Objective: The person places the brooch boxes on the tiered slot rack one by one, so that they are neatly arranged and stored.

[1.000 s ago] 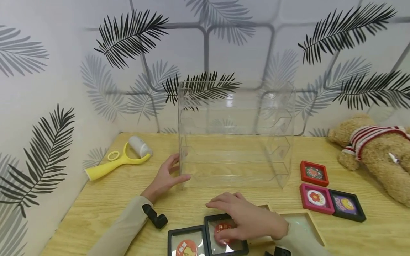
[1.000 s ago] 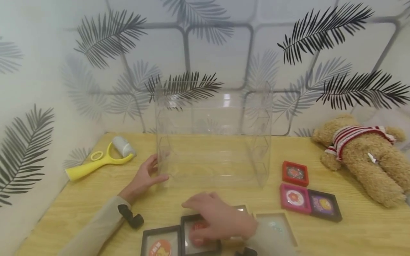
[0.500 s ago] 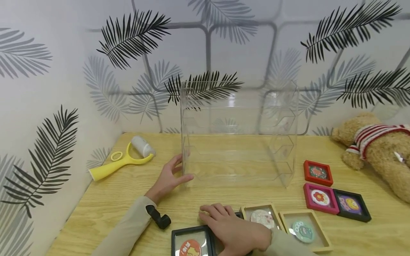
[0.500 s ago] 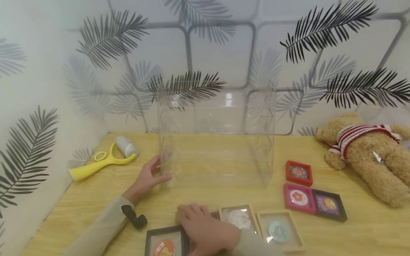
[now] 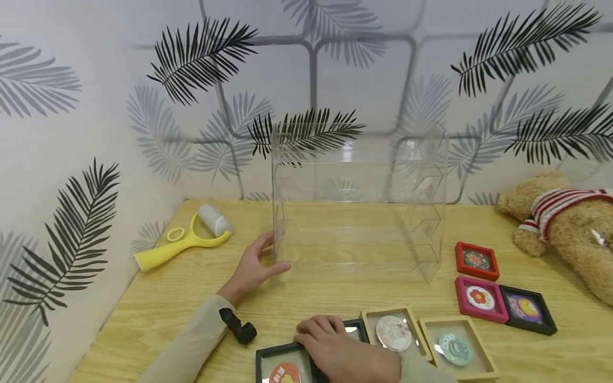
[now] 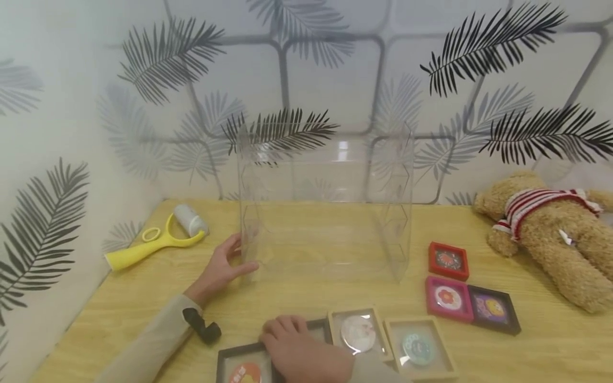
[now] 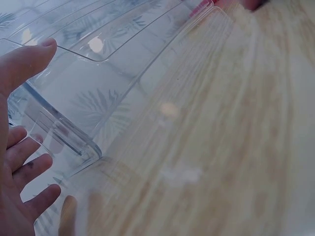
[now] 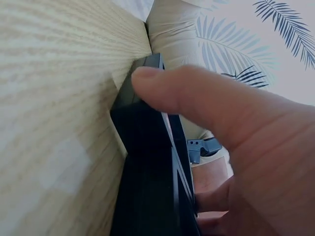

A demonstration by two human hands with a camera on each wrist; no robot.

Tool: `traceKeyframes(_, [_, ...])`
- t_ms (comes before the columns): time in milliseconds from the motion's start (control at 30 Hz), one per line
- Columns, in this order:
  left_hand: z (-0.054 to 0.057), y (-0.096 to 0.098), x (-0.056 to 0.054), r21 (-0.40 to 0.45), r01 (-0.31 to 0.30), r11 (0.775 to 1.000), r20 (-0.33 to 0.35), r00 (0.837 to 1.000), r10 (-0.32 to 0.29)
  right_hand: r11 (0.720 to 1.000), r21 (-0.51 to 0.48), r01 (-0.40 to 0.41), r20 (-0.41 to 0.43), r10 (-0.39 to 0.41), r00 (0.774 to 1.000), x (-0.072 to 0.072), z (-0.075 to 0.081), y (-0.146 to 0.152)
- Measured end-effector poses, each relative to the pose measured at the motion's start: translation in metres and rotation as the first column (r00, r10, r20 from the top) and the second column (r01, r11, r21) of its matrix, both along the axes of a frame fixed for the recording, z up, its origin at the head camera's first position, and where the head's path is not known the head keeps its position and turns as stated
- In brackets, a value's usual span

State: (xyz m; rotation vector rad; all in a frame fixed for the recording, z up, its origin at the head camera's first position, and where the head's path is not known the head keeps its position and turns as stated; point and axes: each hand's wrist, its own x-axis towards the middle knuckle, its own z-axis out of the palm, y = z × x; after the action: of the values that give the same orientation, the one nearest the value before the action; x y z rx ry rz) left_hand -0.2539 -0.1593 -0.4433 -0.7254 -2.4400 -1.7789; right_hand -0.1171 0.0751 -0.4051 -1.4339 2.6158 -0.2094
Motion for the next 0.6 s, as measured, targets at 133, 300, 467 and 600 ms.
traceKeyframes(133, [-0.001, 0.002, 0.002, -0.008, -0.003, 1.000, -0.002, 1.000, 0.003, 1.000, -0.016, -0.016, 0.032, 0.017, 0.999, 0.000, 0.000, -0.001])
traceKeyframes(300, [-0.003, 0.001, 0.003, -0.012, -0.010, 1.000, -0.005, 1.000, 0.010, 0.999, -0.048, -0.018, 0.048, 0.021, 0.999, 0.001, -0.001, -0.005])
traceKeyframes(467, [-0.003, 0.000, 0.002, -0.021, -0.015, 1.000, -0.007, 1.000, 0.015, 0.992, -0.126, -0.014, 0.131, 0.031, 0.991, 0.002, -0.003, -0.007])
traceKeyframes(600, [-0.001, 0.000, 0.002, -0.035, -0.035, 0.999, 0.002, 0.999, 0.035, 0.962, -0.272, 0.017, 0.302, 0.069, 0.951, 0.002, -0.003, -0.010])
